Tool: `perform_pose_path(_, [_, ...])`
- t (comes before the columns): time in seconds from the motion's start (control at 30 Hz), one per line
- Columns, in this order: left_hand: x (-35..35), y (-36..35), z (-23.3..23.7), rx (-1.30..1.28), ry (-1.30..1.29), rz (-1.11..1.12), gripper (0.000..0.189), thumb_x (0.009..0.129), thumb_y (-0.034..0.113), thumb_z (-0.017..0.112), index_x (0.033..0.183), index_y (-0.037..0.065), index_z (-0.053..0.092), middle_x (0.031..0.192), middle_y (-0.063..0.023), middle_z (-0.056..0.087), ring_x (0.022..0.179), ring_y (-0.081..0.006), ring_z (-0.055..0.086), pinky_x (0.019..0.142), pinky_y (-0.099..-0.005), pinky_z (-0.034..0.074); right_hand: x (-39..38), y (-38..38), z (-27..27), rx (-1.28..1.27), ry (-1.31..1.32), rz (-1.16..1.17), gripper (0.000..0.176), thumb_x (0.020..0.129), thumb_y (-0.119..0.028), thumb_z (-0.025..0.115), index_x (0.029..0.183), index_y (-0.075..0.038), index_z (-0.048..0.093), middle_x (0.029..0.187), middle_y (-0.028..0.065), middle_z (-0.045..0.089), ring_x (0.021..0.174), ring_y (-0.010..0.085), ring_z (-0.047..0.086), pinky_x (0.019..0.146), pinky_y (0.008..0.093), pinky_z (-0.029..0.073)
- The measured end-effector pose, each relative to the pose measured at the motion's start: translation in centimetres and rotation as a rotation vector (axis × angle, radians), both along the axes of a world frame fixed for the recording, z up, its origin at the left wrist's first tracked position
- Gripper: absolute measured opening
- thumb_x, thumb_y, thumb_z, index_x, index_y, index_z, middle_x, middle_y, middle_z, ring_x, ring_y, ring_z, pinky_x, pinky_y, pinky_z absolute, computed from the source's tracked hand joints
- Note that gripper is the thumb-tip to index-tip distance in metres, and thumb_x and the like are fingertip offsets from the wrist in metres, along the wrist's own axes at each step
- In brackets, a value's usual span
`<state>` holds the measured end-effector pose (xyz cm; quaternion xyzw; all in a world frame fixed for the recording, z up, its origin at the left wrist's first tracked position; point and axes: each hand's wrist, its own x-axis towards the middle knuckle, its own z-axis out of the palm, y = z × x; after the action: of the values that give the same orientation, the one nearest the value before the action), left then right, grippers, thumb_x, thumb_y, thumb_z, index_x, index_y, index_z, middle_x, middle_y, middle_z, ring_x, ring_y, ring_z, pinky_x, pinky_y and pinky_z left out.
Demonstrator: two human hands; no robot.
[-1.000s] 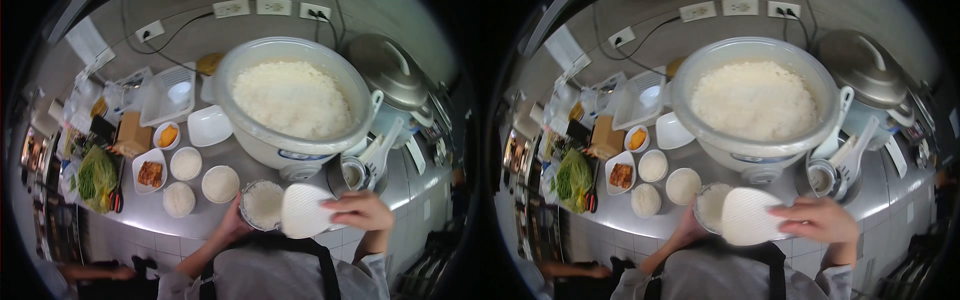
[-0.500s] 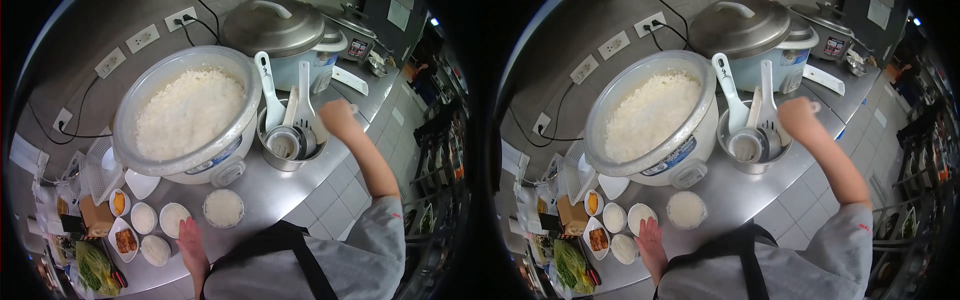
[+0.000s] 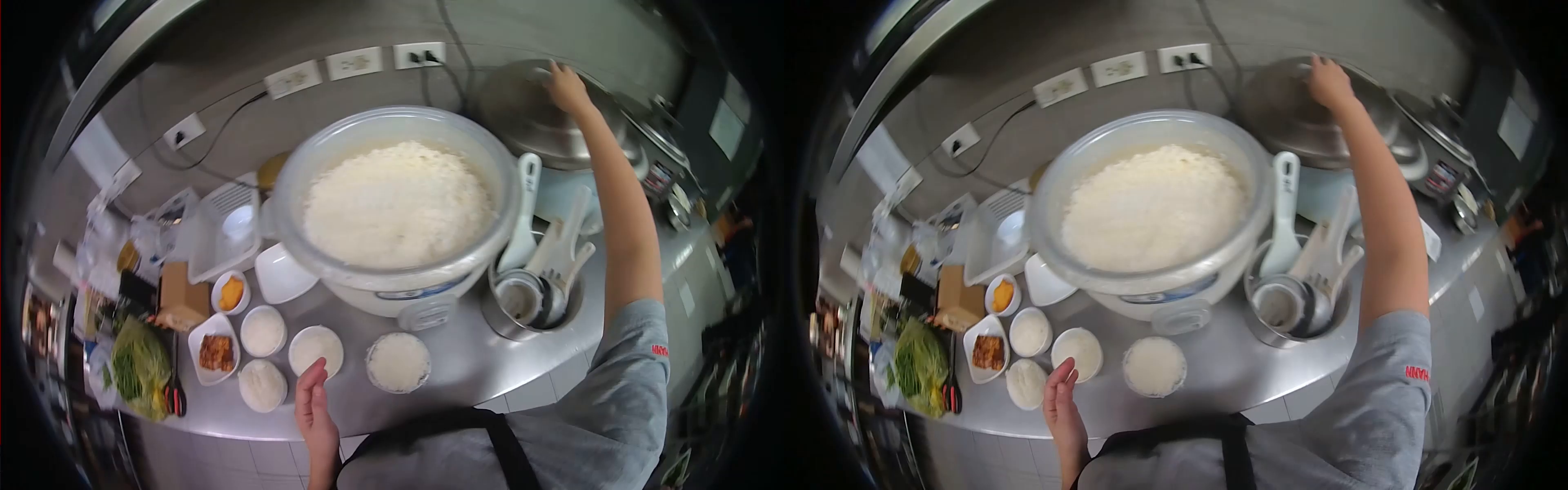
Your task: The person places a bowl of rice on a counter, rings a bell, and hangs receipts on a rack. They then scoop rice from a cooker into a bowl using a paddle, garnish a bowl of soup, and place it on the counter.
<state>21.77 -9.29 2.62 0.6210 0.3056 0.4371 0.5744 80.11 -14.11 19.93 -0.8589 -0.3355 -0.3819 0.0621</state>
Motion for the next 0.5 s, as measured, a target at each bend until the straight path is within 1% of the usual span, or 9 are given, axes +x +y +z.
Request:
perform_pose_path(0.07, [-0.4, -0.2, 0.1, -0.016, 0.036, 0.116, 0.026, 0.087, 0.015, 0.039, 0.106, 0.000, 0.049, 0.113, -0.0119, 0.048, 0.106, -0.0198, 0.044, 0.092, -0.0328, 0.033, 1.4, 0.9, -0.7, -0.060, 0.087, -0.095, 0.047, 0.075, -0.022, 0.054, 0.119, -0.012, 0.040, 0.104, 0.0195, 0.049, 0.097, 0.0353, 0.049, 0.078, 0.0428, 0.042])
perform_pose_path(0.1, [-0.8, -0.2, 0.0, -0.039, 0.078, 0.185, 0.027, 0.087, 0.018, 0.040, 0.104, 0.000, 0.050, 0.111, -0.0123, 0.049, 0.104, -0.0201, 0.046, 0.092, -0.0331, 0.034, 2.9, 1.3, -0.9, -0.054, 0.092, -0.159, 0.039, 0.082, -0.022, 0.042, 0.120, -0.013, 0.040, 0.113, 0.0166, 0.047, 0.104, 0.0318, 0.046, 0.084, 0.0425, 0.040])
perform_pose_path(0.13, [-1.7, 0.2, -0.4, -0.057, 0.080, 0.171, 0.023, 0.087, 0.009, 0.039, 0.106, 0.001, 0.050, 0.108, -0.0082, 0.049, 0.101, -0.0151, 0.044, 0.088, -0.0262, 0.033, 6.4, 1.1, -0.6, -0.041, 0.210, -0.077, 0.038, 0.082, -0.020, 0.041, 0.119, -0.013, 0.040, 0.109, 0.0175, 0.050, 0.102, 0.0307, 0.048, 0.084, 0.0415, 0.040])
perform_pose_path(0.17, [-2.2, 0.4, -0.5, -0.078, 0.070, 0.232, 0.023, 0.087, 0.009, 0.039, 0.106, 0.001, 0.050, 0.108, -0.0082, 0.049, 0.101, -0.0151, 0.044, 0.088, -0.0262, 0.033, 9.6, 0.6, -0.5, -0.066, 0.148, -0.010, 0.037, 0.083, -0.019, 0.040, 0.119, -0.010, 0.040, 0.106, 0.0189, 0.052, 0.099, 0.0310, 0.050, 0.082, 0.0408, 0.040])
perform_pose_path(0.23, [-3.1, 0.7, -0.5, -0.084, 0.121, 0.202, 0.022, 0.087, 0.010, 0.041, 0.105, 0.001, 0.051, 0.102, -0.0061, 0.050, 0.095, -0.0120, 0.045, 0.084, -0.0227, 0.034, 12.1, 0.5, 1.4, -0.177, 0.055, -0.143, 0.035, 0.084, -0.021, 0.039, 0.116, -0.006, 0.042, 0.105, 0.0193, 0.053, 0.098, 0.0341, 0.050, 0.080, 0.0419, 0.040])
perform_pose_path(0.33, [-3.6, 1.8, -1.9, -0.072, 0.111, 0.164, 0.021, 0.087, 0.012, 0.042, 0.103, 0.001, 0.052, 0.097, -0.0044, 0.052, 0.090, -0.0104, 0.047, 0.080, -0.0216, 0.035, 17.6, 0.7, 5.7, 0.015, 0.029, 0.106, 0.037, 0.085, -0.026, 0.038, 0.120, -0.012, 0.040, 0.107, 0.0200, 0.052, 0.097, 0.0369, 0.050, 0.079, 0.0410, 0.041])
perform_pose_path(0.37, [-3.5, 2.2, -2.3, -0.056, 0.103, 0.126, 0.021, 0.087, 0.013, 0.043, 0.102, 0.002, 0.052, 0.096, -0.0041, 0.053, 0.088, -0.0102, 0.048, 0.079, -0.0217, 0.036, 16.0, 0.5, 7.5, 0.042, 0.057, 0.350, 0.037, 0.086, -0.025, 0.038, 0.122, -0.015, 0.038, 0.109, 0.0184, 0.051, 0.098, 0.0373, 0.049, 0.079, 0.0408, 0.041])
perform_pose_path(0.43, [-2.4, 2.4, -2.2, -0.071, 0.068, 0.041, 0.021, 0.087, 0.013, 0.043, 0.103, 0.002, 0.051, 0.096, -0.0043, 0.053, 0.087, -0.0102, 0.049, 0.077, -0.0222, 0.038, 5.9, 2.1, 8.8, -0.037, 0.120, 0.241, 0.035, 0.086, -0.020, 0.038, 0.121, -0.015, 0.039, 0.113, 0.0164, 0.049, 0.100, 0.0349, 0.049, 0.081, 0.0382, 0.041])
perform_pose_path(0.5, [-1.1, 2.5, -1.9, -0.059, 0.030, -0.038, 0.021, 0.087, 0.013, 0.044, 0.104, 0.002, 0.051, 0.097, -0.0046, 0.054, 0.088, -0.0103, 0.050, 0.077, -0.0225, 0.039, -1.6, 3.1, 8.5, -0.081, 0.019, 0.628, 0.034, 0.086, -0.016, 0.041, 0.120, -0.013, 0.041, 0.115, 0.0153, 0.049, 0.103, 0.0310, 0.048, 0.084, 0.0355, 0.039])
